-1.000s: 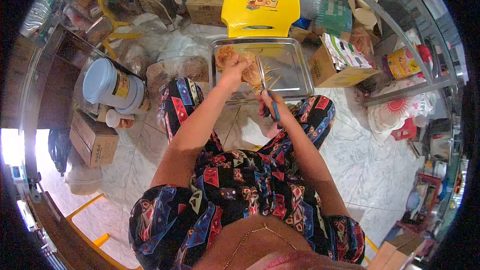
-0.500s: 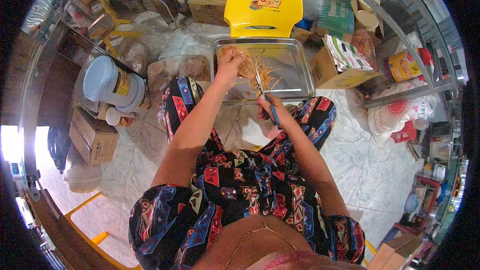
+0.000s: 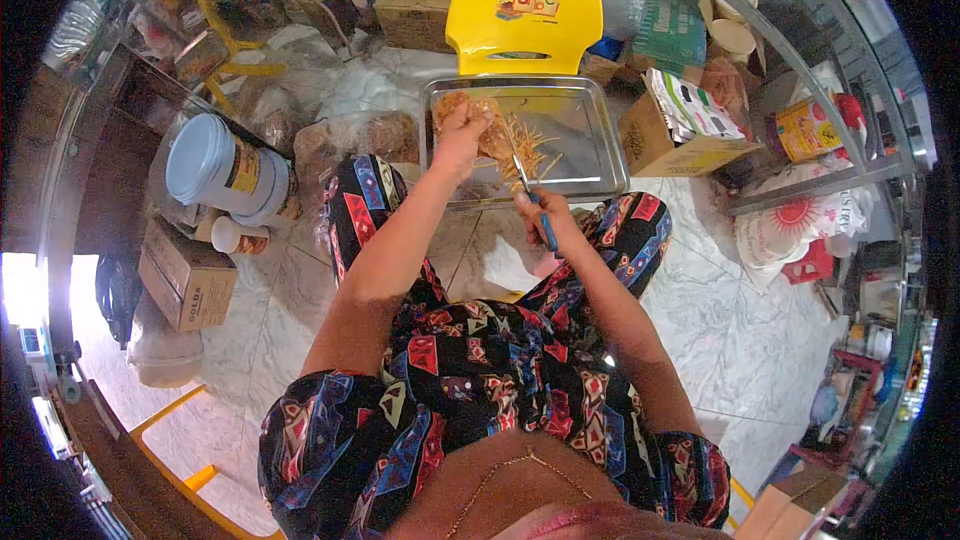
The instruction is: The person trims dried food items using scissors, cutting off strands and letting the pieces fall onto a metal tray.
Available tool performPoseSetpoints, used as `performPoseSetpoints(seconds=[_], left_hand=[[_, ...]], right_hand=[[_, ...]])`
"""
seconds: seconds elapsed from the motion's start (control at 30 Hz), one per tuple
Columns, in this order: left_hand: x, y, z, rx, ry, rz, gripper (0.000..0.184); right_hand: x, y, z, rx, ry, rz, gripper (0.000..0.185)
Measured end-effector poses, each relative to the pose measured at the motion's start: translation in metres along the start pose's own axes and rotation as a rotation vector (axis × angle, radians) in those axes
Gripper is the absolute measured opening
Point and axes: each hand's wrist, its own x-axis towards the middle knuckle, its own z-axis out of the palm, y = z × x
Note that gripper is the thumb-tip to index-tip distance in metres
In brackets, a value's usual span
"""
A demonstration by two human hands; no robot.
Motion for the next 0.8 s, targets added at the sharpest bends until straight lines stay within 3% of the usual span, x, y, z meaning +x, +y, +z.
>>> performPoseSetpoints(seconds=[0.2,0.27,0.6,0.67,0.8], left_hand=[[0.0,-0.001,-0.001,-0.012,-0.001,0.018,0.024],[-0.004,0.008,0.004,-0.018,0.006,0.028,0.022],[0.006,-0.014,-0.005,0.093,0.003,0.083,0.022],[0.003,-0.006,-0.002,-0.07,0.013,0.008,0.022],[0.003,-0.005,-0.003,-0.081,0.018,0.009,0.021]], right_hand=[[0.007,0.014,0.002,0.048,0.049,-0.009,0.04],[0.013,0.027,0.003,0.106,-0.008,-0.117,0.041],[0.008,0.014,-0.002,0.123,-0.079,-0.033,0.041],[0.005,0.009,0.0,0.126,-0.094,-0.025,0.041],[0.005,0.01,0.0,0.162,-0.109,-0.04,0.041]])
